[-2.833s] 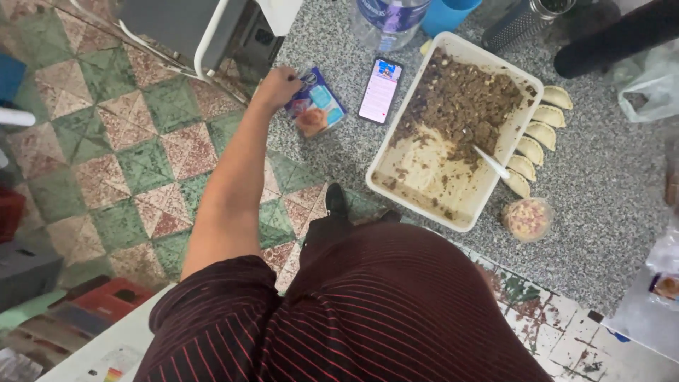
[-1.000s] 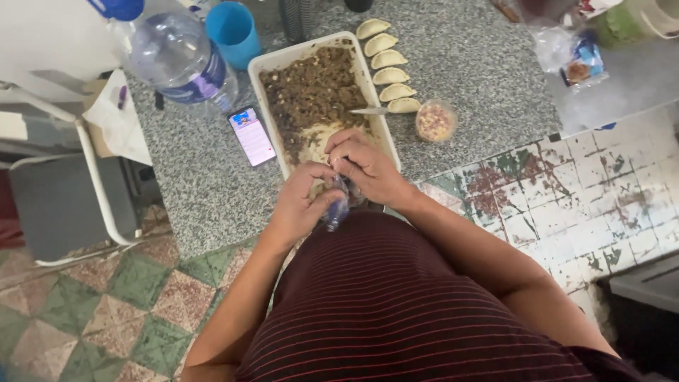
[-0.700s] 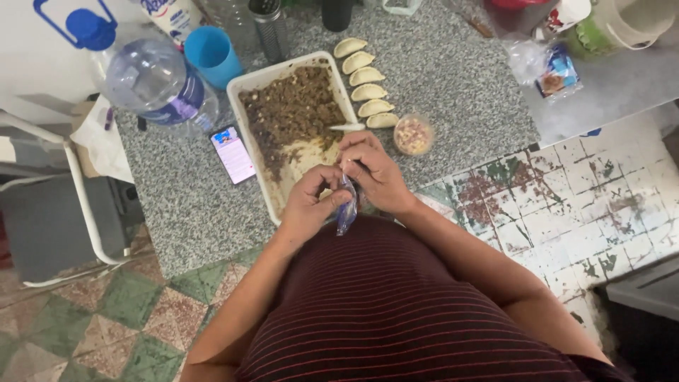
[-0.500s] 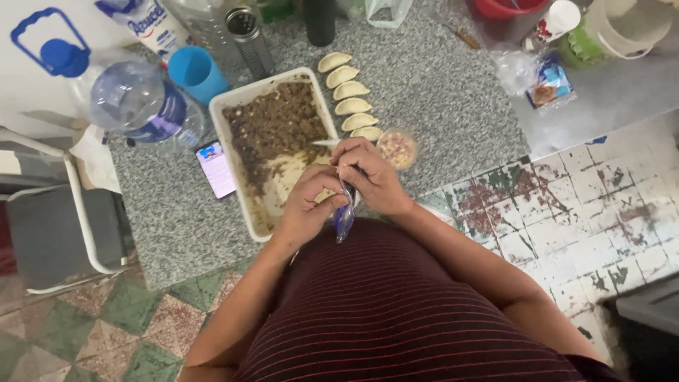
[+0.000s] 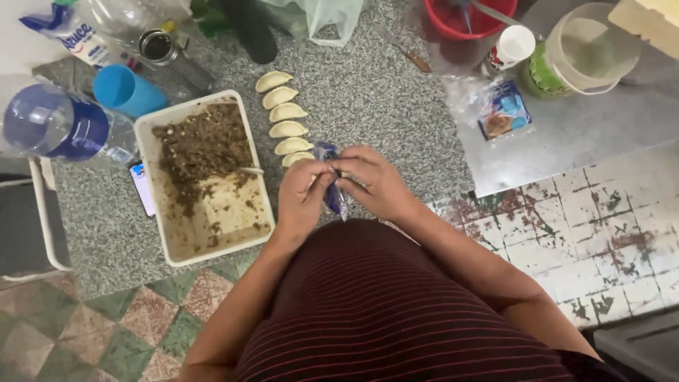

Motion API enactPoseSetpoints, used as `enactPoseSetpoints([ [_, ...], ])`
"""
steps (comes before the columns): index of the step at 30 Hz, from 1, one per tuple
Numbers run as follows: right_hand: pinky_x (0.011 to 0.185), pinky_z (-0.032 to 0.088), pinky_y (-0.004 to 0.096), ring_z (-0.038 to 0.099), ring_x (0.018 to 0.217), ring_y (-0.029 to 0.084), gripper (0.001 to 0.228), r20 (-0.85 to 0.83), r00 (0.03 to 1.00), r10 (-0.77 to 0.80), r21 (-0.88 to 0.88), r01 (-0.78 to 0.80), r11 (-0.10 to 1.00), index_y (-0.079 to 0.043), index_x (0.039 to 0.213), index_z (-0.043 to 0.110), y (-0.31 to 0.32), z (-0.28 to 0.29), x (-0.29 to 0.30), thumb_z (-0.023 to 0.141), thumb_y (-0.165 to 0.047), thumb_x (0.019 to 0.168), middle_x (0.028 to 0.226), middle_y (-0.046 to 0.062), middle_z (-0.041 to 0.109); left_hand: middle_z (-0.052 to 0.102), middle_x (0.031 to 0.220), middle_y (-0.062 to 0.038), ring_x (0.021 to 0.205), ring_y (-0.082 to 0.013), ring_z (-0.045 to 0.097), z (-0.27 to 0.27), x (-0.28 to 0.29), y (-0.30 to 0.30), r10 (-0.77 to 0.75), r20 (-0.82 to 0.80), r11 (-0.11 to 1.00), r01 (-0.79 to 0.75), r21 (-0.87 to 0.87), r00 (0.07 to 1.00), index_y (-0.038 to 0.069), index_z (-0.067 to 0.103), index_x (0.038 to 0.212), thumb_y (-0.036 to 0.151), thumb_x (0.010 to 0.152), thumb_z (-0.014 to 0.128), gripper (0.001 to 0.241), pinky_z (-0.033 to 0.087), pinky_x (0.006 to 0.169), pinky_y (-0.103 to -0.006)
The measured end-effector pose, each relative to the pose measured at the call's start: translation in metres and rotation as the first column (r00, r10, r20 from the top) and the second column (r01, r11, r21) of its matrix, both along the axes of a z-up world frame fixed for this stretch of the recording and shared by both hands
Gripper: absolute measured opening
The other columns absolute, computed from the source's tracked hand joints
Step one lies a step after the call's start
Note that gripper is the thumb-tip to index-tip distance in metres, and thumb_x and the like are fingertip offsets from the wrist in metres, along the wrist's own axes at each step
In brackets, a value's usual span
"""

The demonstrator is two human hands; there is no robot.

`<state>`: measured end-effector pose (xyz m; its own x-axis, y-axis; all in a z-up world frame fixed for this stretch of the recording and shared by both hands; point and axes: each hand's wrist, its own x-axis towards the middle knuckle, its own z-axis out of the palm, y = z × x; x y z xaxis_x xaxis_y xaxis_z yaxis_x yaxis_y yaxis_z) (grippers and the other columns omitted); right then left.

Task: Preparing empanadas by placing cheese and meat filling onto dough circles and folding them.

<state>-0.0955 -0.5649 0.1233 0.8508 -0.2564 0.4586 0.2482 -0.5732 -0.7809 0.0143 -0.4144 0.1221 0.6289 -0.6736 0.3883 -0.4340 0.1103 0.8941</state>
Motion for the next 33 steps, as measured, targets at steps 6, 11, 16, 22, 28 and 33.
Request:
enactPoseSetpoints([
  [6,0.080,0.059,0.045,0.071,0.092,0.033,0.009,0.083,0.996,0.014,-0.175,0.001,0.984,-0.007,0.103,0.070,-0.021,-0.005,0.002,0.074,-0.010,0.095,0.096,0.011,0.067,0.063,0.086,-0.013,0.086,-0.0364,0.065,-0.002,-0.012,-0.016,0.018,0.103,0.998,-0.024,0.059,0.995,0.007,0.069,0.101,0.010,0.102,0.064,0.006,0.051,0.084,-0.0457],
  [11,0.079,0.057,0.043,0.067,0.090,0.031,0.013,0.176,0.982,0.068,-0.187,-0.035,0.982,-0.010,0.092,0.065,-0.030,-0.084,0.000,0.067,-0.022,0.098,0.092,0.008,0.064,0.065,0.086,-0.007,0.084,-0.0317,0.066,0.000,-0.021,-0.021,-0.034,0.187,0.993,0.012,0.119,0.982,0.009,0.069,0.100,0.012,0.103,0.061,0.010,0.051,0.084,-0.0429],
  [16,0.097,0.052,0.054,0.063,0.117,0.042,0.037,0.160,0.984,0.073,-0.042,-0.067,0.997,-0.004,0.127,0.064,-0.038,-0.024,-0.018,0.070,-0.024,0.097,0.120,0.021,0.064,0.065,0.084,-0.006,0.081,-0.0326,0.064,0.017,-0.029,-0.027,-0.070,0.242,0.987,0.032,0.158,0.968,0.010,0.068,0.101,0.015,0.104,0.057,0.013,0.051,0.078,-0.0437],
  [22,0.093,0.053,0.050,0.070,0.102,0.036,0.020,0.257,0.965,0.051,-0.081,-0.031,0.996,-0.004,0.106,0.074,-0.040,-0.044,-0.019,0.070,-0.022,0.099,0.106,0.013,0.071,0.064,0.085,-0.008,0.079,-0.0340,0.063,0.006,-0.034,-0.034,-0.045,0.298,0.992,0.007,0.126,0.954,0.008,0.069,0.105,0.014,0.105,0.053,0.016,0.052,0.075,-0.0432],
  [28,0.079,0.056,0.048,0.069,0.086,0.033,0.011,0.299,0.954,-0.025,-0.081,0.052,0.995,-0.006,0.089,0.067,-0.041,-0.064,-0.026,0.073,-0.013,0.096,0.089,0.008,0.066,0.064,0.083,-0.008,0.079,-0.0339,0.065,-0.003,-0.036,-0.040,-0.065,0.234,0.975,0.012,0.222,0.970,0.010,0.069,0.104,0.010,0.102,0.057,0.012,0.054,0.074,-0.0430],
  [33,0.081,0.056,0.045,0.070,0.088,0.031,0.007,0.253,0.960,-0.117,-0.086,0.143,0.986,-0.011,0.092,0.072,-0.042,-0.072,-0.031,0.077,-0.015,0.094,0.091,0.005,0.070,0.070,0.087,-0.012,0.083,-0.0290,0.069,-0.009,-0.036,-0.035,0.022,-0.109,0.948,0.014,0.318,0.994,0.006,0.059,0.106,0.028,0.099,0.069,0.025,0.053,0.080,-0.0448],
])
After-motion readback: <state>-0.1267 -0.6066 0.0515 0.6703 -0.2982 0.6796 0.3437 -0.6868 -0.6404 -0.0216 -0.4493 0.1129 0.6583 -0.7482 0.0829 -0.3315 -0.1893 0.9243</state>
